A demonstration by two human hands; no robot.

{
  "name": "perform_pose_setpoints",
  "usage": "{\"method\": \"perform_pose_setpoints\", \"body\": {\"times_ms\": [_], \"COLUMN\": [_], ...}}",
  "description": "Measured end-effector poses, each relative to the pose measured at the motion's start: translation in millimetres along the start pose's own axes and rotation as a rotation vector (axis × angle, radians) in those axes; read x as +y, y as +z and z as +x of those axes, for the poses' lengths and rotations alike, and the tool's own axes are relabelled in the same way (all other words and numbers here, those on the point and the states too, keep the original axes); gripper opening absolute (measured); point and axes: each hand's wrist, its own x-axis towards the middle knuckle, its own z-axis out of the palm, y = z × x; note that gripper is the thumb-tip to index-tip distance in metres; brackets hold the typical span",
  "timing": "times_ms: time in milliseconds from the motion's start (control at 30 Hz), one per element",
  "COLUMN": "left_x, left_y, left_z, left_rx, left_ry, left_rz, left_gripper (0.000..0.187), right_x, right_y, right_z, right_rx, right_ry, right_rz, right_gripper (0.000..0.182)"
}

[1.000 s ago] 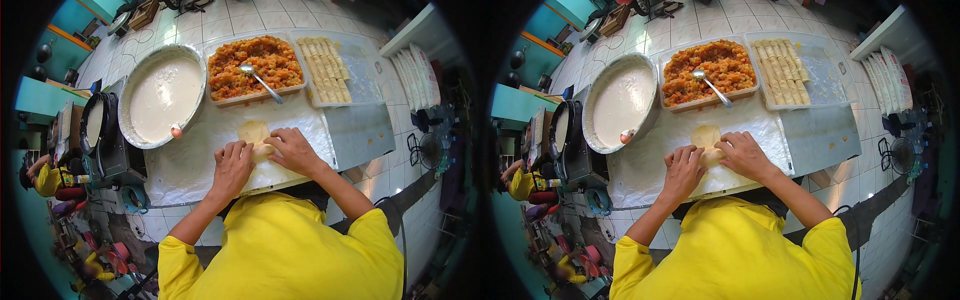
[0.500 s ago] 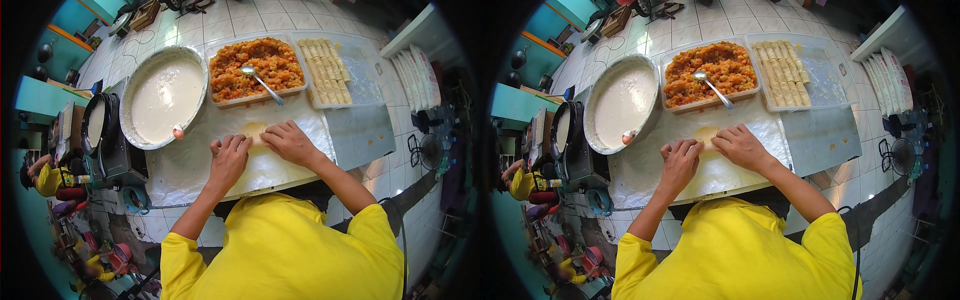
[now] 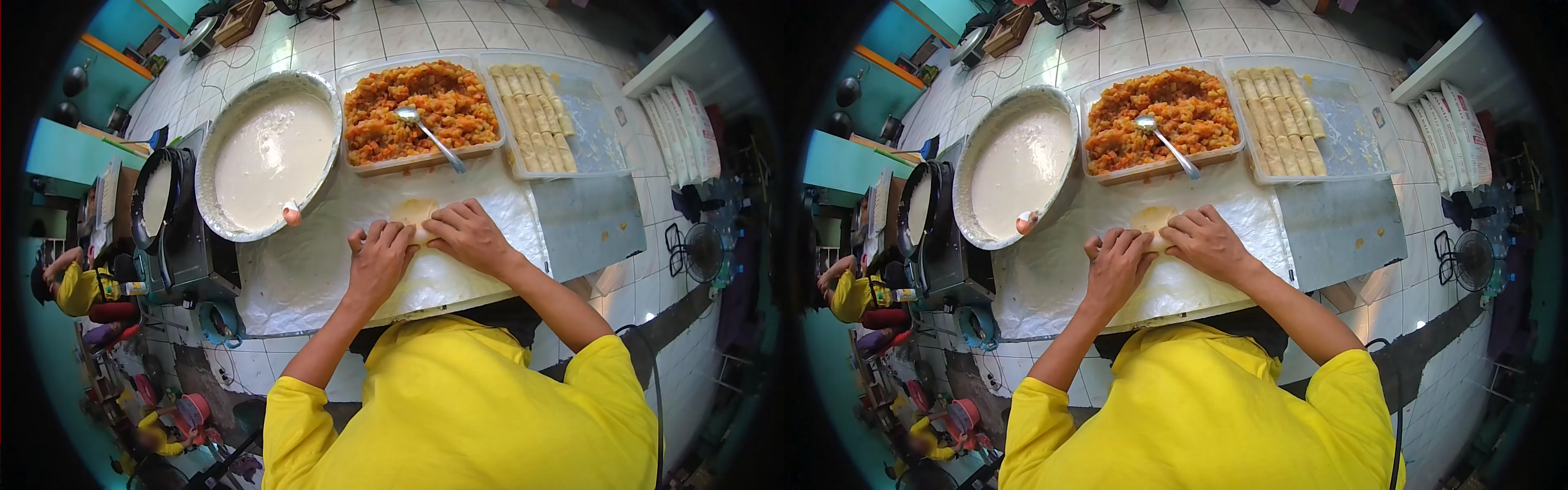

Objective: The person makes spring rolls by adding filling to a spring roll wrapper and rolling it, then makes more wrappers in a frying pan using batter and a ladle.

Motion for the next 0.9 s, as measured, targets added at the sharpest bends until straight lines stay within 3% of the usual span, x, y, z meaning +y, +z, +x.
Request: {"method": "perform_pose_setpoints", "body": {"times_ms": [100,333,433,733,800,900], "left_x": [4.7,-2.3,-2.7,-11.2,-5.3,-8.0], "left_y": [-1.4,4.2,-0.5,3.7,0.3,6.4], "left_z": [-2.1,-7.1,-12.4,-19.1,-18.8,-24.0], "left_rx": [0.119,0.053,0.142,0.063,0.106,0.090], "left_ry": [-0.067,-0.006,-0.075,-0.069,-0.201,-0.180], "left_rz": [0.050,0.045,0.010,-0.007,-0.138,-0.126], "left_gripper": [0.036,0.044,0.040,0.043,0.042,0.047], "right_x": [-4.6,-3.8,0.1,10.5,6.7,3.3], "right_y": [-5.0,6.1,-9.4,-3.7,-7.5,-8.0], "right_z": [2.5,6.3,-0.2,-13.3,-13.5,-14.6], "right_rx": [0.067,-0.029,0.017,0.013,0.045,0.061], "right_ry": [0.024,-0.054,0.025,0.066,0.108,0.152], "right_rz": [-0.010,-0.031,0.003,0.057,0.065,0.097], "right_gripper": [0.036,0.044,0.043,0.044,0.042,0.044]}}
